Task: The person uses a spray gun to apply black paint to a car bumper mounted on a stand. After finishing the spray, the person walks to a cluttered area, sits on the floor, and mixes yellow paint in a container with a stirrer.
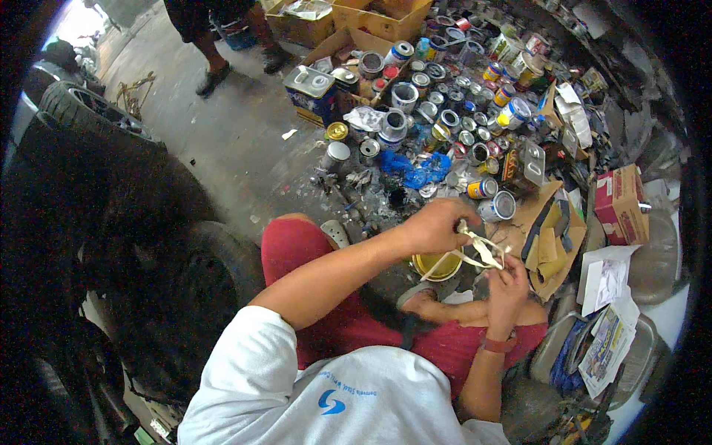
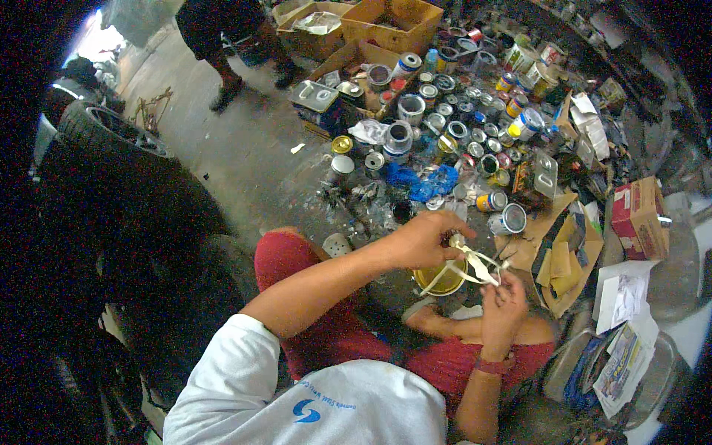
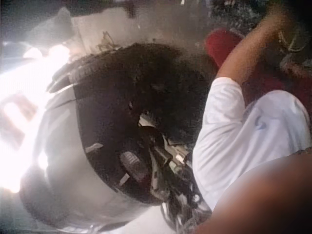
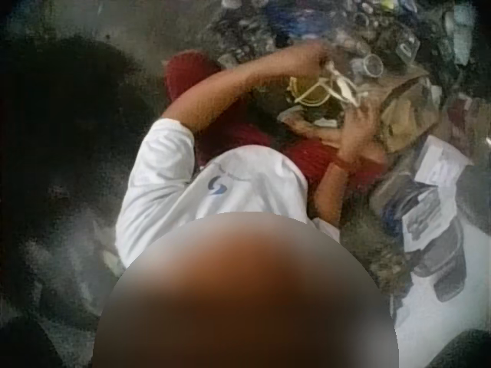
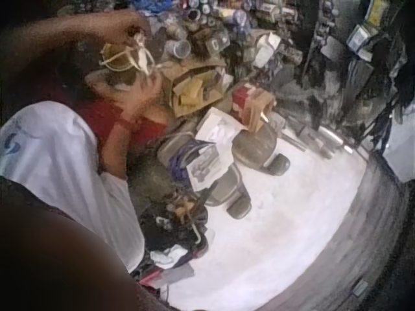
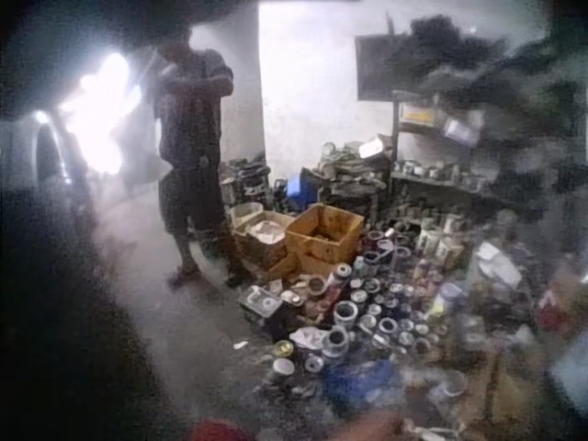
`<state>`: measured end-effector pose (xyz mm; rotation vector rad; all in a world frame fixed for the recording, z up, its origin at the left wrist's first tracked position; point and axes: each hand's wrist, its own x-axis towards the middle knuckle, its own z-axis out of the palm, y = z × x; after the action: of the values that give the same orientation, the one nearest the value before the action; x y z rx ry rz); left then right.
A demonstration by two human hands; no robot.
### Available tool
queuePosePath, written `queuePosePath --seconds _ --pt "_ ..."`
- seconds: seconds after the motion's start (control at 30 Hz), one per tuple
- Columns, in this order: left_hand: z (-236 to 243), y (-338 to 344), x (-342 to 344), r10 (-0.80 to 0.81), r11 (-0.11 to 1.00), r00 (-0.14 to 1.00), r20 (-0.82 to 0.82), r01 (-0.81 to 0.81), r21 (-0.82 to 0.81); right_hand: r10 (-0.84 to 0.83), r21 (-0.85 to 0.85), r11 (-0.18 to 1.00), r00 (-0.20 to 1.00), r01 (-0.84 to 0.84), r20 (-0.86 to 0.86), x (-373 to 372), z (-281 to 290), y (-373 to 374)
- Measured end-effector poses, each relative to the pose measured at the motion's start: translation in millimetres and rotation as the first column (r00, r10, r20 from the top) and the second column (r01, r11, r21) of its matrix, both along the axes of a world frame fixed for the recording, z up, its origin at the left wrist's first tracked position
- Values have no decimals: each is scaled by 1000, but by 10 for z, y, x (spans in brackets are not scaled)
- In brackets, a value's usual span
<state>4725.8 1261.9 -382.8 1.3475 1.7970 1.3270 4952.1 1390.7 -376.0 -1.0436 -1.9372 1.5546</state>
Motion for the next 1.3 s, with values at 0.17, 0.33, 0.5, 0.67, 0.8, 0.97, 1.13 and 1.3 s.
queuePosePath --seconds 0.17,0.33,0.5,0.67,0.8,0.97,1.13,1.3 --pt "-1 -12 42 141 990 950 -279 -134 42 -114 270 960 981 69 154 122 93 160" --pt "78 -28 94 83 989 903 -421 -127 -79 -84 455 890 993 39 79 -103 233 17" --pt "153 -49 161 83 991 979 -188 -62 119 138 417 894 986 -163 90 -462 256 -186" --pt "141 -75 113 60 975 990 -128 -30 221 270 292 912 958 -288 101 -504 219 -147" --pt "187 -92 119 26 981 996 -83 -10 192 147 -30 989 983 -144 112 -412 186 -58" --pt "282 -102 152 52 975 999 -7 -49 215 156 -96 982 984 -163 -82 -367 159 -107" --pt "289 -105 111 -7 975 997 -71 23 222 270 122 956 963 -266 -17 -370 232 -112" --pt "297 -96 121 30 985 999 -42 -22 173 242 127 963 969 -236 -38 -402 290 -118"
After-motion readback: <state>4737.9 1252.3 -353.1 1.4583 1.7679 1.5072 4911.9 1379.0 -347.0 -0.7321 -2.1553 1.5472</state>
